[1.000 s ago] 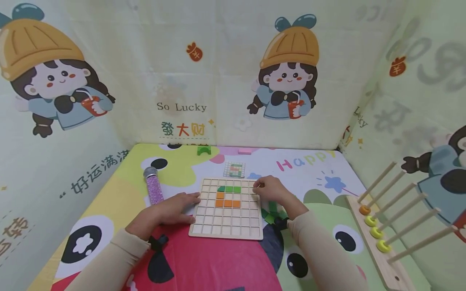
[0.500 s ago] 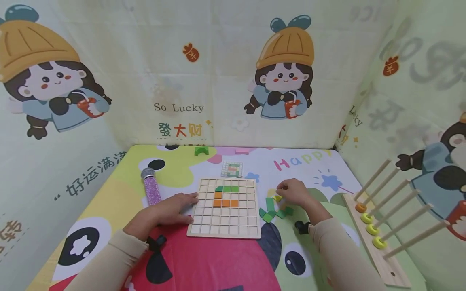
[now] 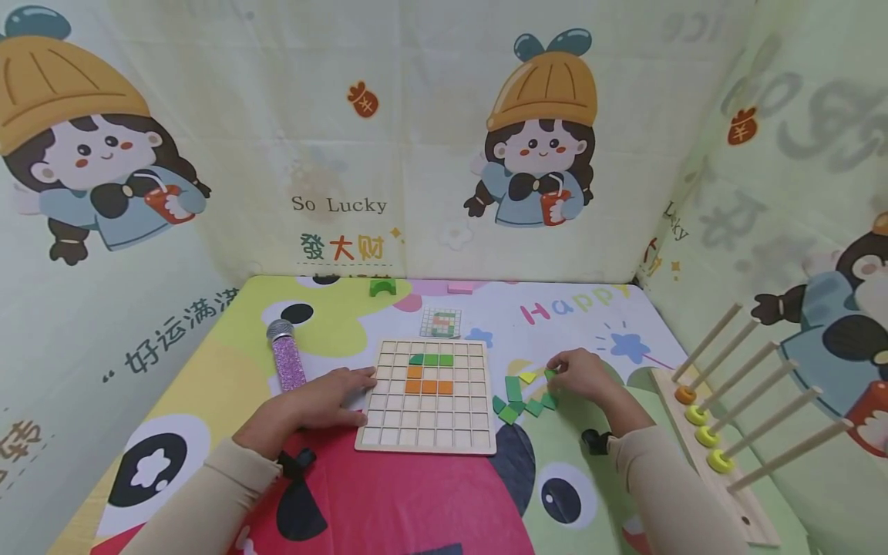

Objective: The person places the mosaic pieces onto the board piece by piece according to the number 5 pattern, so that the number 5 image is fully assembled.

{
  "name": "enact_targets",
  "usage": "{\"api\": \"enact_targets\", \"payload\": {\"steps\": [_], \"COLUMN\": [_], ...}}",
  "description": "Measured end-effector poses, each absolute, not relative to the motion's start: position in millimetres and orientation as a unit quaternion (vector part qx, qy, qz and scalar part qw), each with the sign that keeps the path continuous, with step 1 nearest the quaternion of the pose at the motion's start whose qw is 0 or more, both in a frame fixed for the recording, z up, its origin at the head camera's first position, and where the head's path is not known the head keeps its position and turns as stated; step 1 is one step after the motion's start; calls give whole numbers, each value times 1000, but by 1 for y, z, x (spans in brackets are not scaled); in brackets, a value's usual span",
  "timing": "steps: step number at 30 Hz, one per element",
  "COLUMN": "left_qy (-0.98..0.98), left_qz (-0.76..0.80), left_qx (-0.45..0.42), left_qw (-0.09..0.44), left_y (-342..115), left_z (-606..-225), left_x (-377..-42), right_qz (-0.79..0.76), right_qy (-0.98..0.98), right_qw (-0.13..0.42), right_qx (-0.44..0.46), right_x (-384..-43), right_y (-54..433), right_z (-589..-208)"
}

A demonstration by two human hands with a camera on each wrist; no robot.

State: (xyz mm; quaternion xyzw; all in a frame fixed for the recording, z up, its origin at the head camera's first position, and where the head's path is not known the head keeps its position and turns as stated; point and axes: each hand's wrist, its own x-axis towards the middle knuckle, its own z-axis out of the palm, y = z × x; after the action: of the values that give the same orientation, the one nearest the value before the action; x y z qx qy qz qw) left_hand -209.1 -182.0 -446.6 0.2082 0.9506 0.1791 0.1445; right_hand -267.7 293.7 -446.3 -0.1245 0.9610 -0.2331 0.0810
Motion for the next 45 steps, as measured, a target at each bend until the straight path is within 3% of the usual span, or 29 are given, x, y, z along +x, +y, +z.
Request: {"api": "enact_targets", "payload": {"steps": [26,45], "left_qy": [951,951], "left_qz": [179,180], "left_qx": [204,205], "left_qw": [148,147], "left_y": [-183,-183], "left_z": [-446,-445], "left_x": [-209,-209], "right_qz": [-263,-322], "right_qy": [959,937], "right_qw": [70,69], "right_qx": [-81,-117], "right_x": [-266,-284], "right_y": [288,221], "right_z": [-446,-444]}}
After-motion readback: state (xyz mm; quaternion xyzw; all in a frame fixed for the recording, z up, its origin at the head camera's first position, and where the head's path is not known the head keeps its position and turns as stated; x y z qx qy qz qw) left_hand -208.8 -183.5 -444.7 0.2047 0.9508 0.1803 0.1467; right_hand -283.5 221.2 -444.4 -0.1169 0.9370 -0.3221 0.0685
